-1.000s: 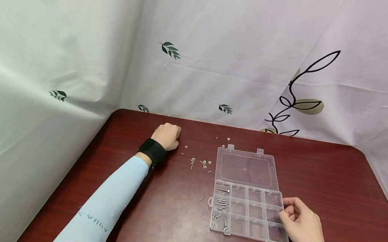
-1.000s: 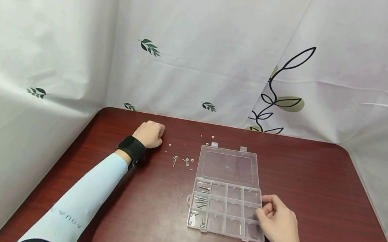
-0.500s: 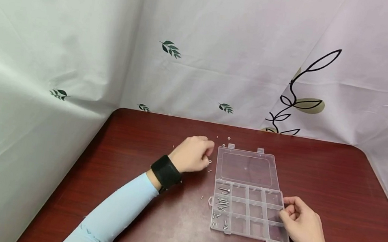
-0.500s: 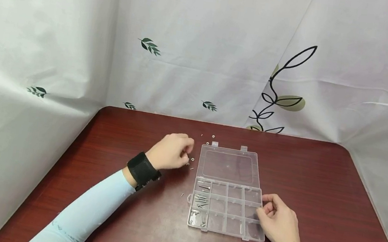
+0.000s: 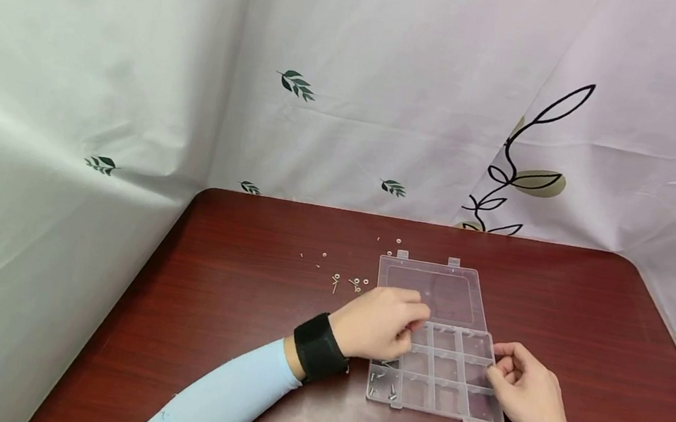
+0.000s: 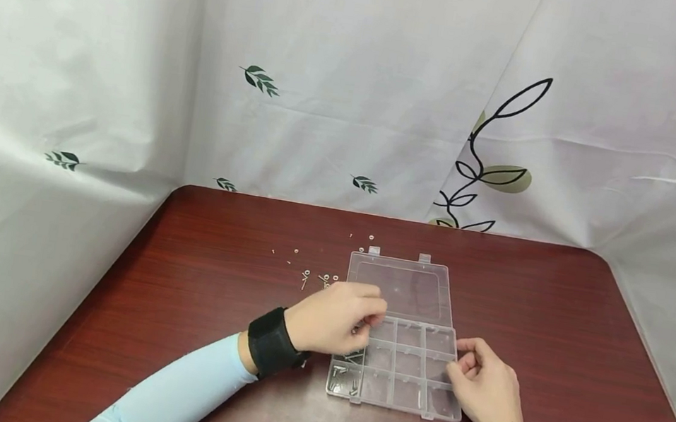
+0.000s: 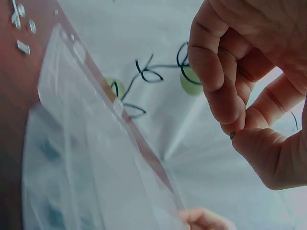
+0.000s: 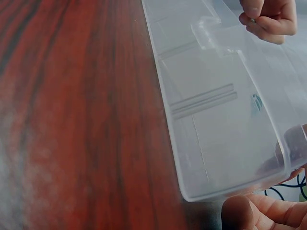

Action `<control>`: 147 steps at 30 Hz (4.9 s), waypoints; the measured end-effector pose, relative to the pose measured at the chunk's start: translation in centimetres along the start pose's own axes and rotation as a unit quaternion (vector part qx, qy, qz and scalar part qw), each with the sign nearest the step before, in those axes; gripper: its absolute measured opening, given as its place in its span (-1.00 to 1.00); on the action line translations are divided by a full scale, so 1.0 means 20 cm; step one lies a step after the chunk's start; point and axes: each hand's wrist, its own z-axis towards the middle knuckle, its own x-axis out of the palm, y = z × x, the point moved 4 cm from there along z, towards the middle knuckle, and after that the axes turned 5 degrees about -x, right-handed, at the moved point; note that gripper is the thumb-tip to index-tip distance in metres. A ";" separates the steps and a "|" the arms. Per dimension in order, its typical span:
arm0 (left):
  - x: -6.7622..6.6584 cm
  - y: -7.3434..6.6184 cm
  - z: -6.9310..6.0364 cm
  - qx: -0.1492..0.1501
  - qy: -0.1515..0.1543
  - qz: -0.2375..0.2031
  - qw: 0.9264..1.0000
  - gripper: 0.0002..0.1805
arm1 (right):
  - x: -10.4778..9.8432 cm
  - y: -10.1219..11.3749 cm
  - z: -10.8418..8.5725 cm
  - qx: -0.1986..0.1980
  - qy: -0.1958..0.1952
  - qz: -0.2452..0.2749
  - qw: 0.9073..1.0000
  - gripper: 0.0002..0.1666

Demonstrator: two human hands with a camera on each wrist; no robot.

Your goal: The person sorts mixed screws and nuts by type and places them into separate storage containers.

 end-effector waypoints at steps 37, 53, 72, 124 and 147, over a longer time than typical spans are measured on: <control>-0.17 0.61 -0.24 -0.234 -0.014 0.081 0.969 -0.49 | 0.00 0.00 0.00 0.009 0.004 -0.005 1.000 -0.72; -0.09 0.96 -0.41 -0.315 0.047 0.124 0.940 -0.83 | 0.00 0.00 0.00 0.004 0.001 -0.005 1.000 -0.72; -0.07 0.99 -0.42 -0.311 0.022 0.123 0.942 -0.81 | 0.00 0.00 0.01 0.008 0.008 -0.009 1.000 -0.72; 0.08 -0.08 -0.08 0.038 0.027 -0.045 0.998 -0.77 | 0.00 0.00 0.00 -0.002 -0.003 -0.013 1.000 -0.71; -0.01 0.37 -0.13 -0.142 0.026 0.133 0.981 -0.53 | 0.00 0.00 0.00 -0.003 -0.005 -0.010 1.000 -0.72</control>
